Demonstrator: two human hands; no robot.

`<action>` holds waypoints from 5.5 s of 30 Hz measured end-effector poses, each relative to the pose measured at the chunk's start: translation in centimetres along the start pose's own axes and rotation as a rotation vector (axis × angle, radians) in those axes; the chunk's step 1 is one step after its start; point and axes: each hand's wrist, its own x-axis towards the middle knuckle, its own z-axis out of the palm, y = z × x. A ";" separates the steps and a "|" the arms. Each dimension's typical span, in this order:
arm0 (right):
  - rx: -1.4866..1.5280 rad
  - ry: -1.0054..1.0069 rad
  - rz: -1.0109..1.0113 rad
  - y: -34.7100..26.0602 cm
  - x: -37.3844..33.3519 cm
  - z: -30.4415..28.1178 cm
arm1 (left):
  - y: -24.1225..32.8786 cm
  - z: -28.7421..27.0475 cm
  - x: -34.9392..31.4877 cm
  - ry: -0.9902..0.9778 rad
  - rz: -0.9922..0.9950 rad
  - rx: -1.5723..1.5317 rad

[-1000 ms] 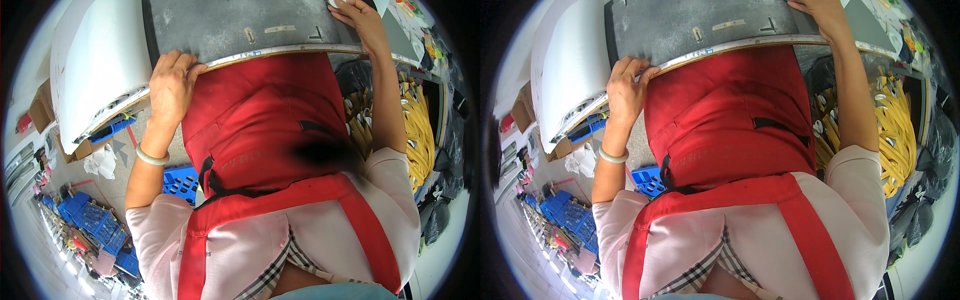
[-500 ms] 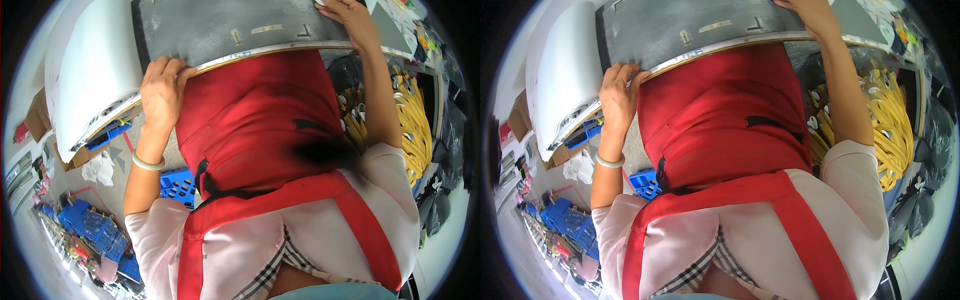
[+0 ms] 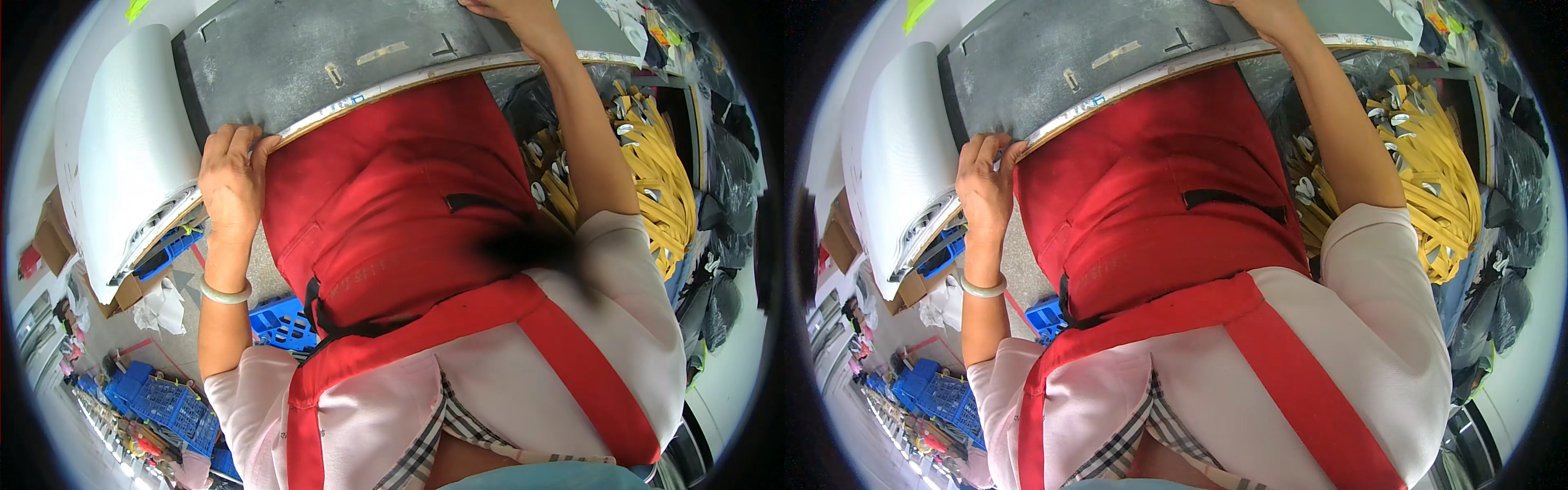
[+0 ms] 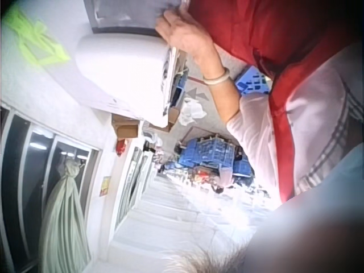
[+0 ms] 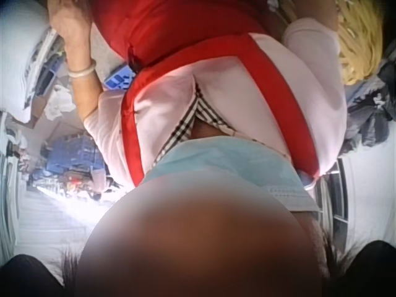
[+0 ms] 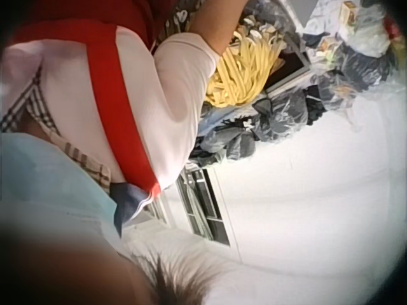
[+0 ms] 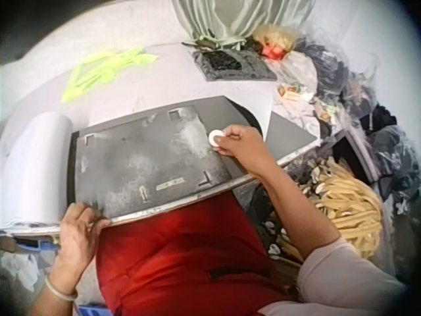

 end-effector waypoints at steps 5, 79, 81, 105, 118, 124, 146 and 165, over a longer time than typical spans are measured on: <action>0.016 0.000 0.010 0.4 0.0 0.0 | -0.1 0.0 -0.2 0.000 0.002 -0.002; -0.606 -0.278 -0.084 -4.2 -4.7 1.9 | 5.9 8.3 11.2 0.044 0.079 -0.007; -0.475 -0.194 -0.155 -4.3 -2.6 2.6 | 5.1 9.8 10.7 0.246 0.116 0.035; -0.768 0.008 -0.401 -2.9 13.5 6.1 | 5.6 10.0 10.6 0.069 0.012 -0.067; -0.415 -0.144 -0.271 -6.8 13.1 11.2 | 5.8 10.2 10.6 0.087 0.031 0.001; -0.556 -0.377 -0.673 -8.1 12.3 23.2 | 5.6 10.7 10.5 0.140 0.040 -0.056; -0.406 -0.444 -0.382 -9.4 11.7 28.7 | 5.4 10.7 10.5 0.113 0.062 -0.069; -0.916 -0.795 -0.176 -11.4 -3.7 25.5 | 5.1 14.8 11.0 0.248 0.115 0.017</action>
